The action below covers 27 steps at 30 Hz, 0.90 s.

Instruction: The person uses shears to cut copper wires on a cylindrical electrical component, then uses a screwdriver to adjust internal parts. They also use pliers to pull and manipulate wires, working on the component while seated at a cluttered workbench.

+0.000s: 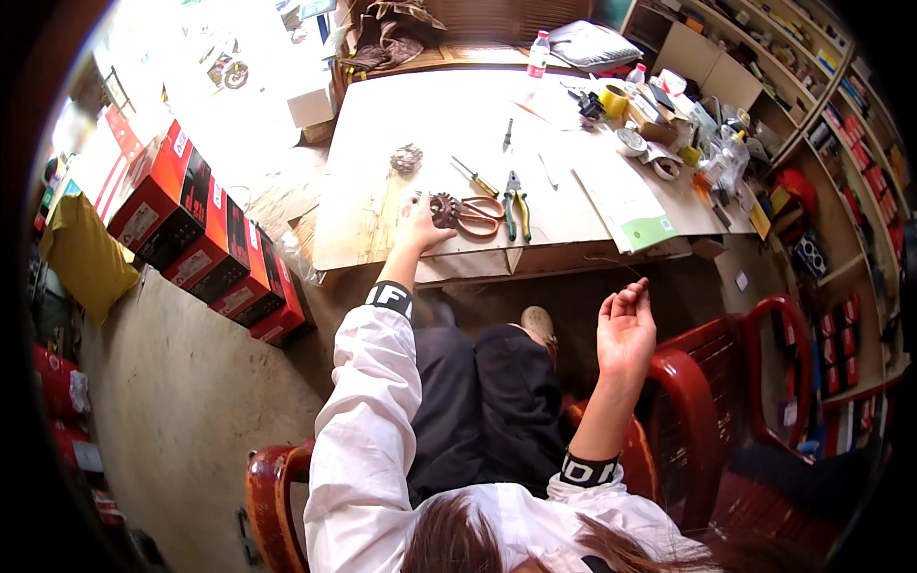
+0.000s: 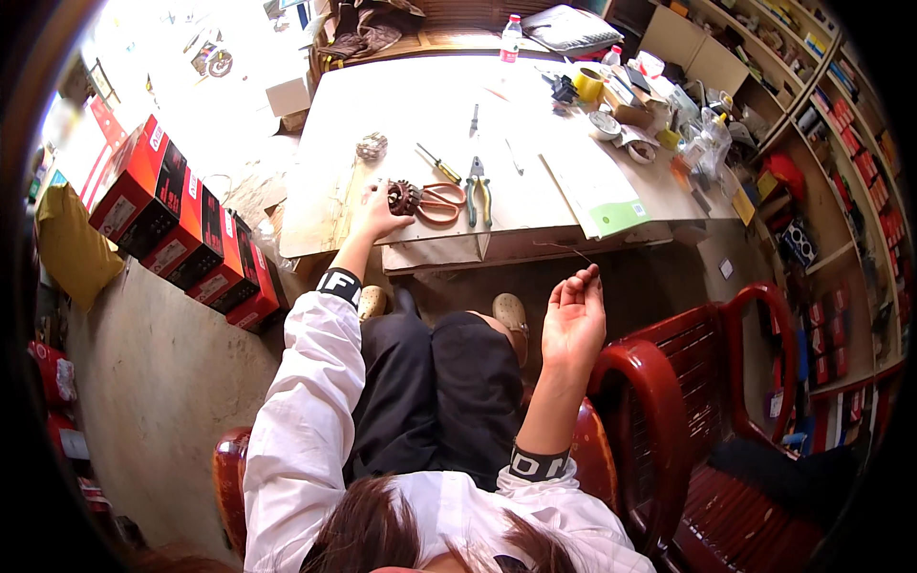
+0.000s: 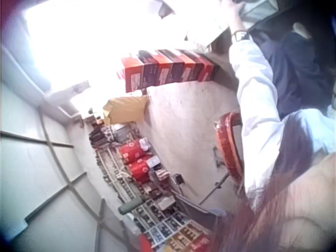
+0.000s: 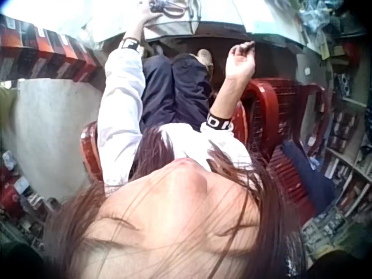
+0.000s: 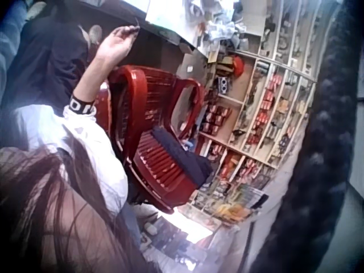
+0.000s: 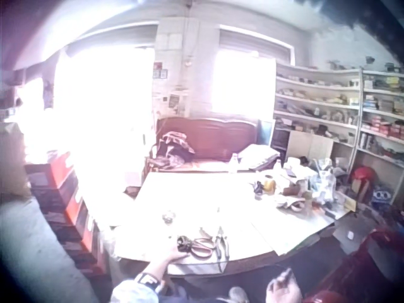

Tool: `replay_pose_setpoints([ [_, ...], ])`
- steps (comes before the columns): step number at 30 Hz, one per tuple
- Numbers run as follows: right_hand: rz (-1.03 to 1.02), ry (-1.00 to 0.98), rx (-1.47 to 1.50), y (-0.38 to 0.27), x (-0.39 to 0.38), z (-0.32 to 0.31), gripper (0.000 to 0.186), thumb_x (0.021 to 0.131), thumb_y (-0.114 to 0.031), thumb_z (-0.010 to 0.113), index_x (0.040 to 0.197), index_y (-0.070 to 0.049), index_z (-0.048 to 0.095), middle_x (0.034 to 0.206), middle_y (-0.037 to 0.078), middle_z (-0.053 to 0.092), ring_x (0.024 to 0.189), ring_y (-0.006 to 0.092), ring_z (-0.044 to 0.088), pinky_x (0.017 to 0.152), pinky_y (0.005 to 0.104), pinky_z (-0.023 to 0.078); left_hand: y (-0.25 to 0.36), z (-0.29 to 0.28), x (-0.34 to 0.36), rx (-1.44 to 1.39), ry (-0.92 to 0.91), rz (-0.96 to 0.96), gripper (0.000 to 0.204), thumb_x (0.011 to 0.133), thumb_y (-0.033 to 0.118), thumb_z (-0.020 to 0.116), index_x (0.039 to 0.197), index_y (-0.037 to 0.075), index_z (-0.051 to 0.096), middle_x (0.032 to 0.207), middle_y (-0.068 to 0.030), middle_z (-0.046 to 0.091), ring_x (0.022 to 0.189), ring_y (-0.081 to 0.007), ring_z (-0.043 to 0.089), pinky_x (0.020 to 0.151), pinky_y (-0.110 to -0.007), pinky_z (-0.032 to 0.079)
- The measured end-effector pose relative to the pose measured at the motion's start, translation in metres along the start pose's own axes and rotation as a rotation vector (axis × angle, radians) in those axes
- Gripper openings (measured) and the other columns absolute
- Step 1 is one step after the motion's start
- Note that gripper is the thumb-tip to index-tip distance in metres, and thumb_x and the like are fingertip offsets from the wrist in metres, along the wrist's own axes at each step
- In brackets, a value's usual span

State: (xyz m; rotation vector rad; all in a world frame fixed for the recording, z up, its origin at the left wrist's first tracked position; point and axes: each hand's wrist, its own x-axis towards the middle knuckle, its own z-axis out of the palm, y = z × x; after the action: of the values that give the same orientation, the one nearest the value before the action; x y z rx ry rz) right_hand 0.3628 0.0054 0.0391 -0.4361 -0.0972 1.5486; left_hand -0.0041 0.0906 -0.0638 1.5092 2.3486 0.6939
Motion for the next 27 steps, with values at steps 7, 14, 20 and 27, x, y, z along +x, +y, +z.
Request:
replay_pose_setpoints([
  [7,-0.057,-0.082,0.007,-0.011,0.003,0.027,0.017,0.101,-0.015,0.053,0.113,-0.007,0.062,0.093,-0.001,0.063,0.08,0.0087,0.059,0.085,0.0266,0.046,-0.017,0.012,0.032,-0.005,-0.099,0.111,0.111,0.055,0.041,0.089,0.145,0.001,0.036,0.135,-0.0258,0.049,0.126,-0.0389,0.047,0.108,-0.043,0.04],
  [14,-0.153,-0.175,0.036,-0.05,0.044,0.057,0.014,0.101,-0.013,0.053,0.109,-0.008,0.063,0.094,-0.003,0.065,0.083,0.0071,0.06,0.086,0.0272,0.041,0.004,-0.005,0.0,0.165,-0.108,0.188,0.102,0.059,0.03,0.086,0.145,0.009,0.037,0.141,-0.0162,0.046,0.127,-0.0381,0.047,0.108,-0.045,0.041],
  [20,-0.058,-0.25,-0.04,-0.061,0.066,0.099,0.017,0.099,-0.011,0.054,0.114,-0.008,0.063,0.092,-0.003,0.064,0.082,0.0081,0.06,0.087,0.0291,0.04,0.005,-0.01,-0.011,0.118,-0.109,0.265,0.1,0.059,0.017,0.083,0.147,0.009,0.036,0.145,-0.0182,0.042,0.129,-0.0379,0.046,0.108,-0.041,0.042],
  [27,-0.074,-0.044,-0.104,-0.078,0.172,0.101,0.013,0.099,-0.014,0.055,0.103,-0.014,0.067,0.089,-0.007,0.069,0.077,0.0047,0.062,0.081,0.0272,0.038,0.0,0.0,-0.012,0.093,-0.049,0.343,0.093,0.065,0.007,0.075,0.148,0.007,0.033,0.149,-0.0199,0.038,0.13,-0.036,0.047,0.108,-0.039,0.042],
])
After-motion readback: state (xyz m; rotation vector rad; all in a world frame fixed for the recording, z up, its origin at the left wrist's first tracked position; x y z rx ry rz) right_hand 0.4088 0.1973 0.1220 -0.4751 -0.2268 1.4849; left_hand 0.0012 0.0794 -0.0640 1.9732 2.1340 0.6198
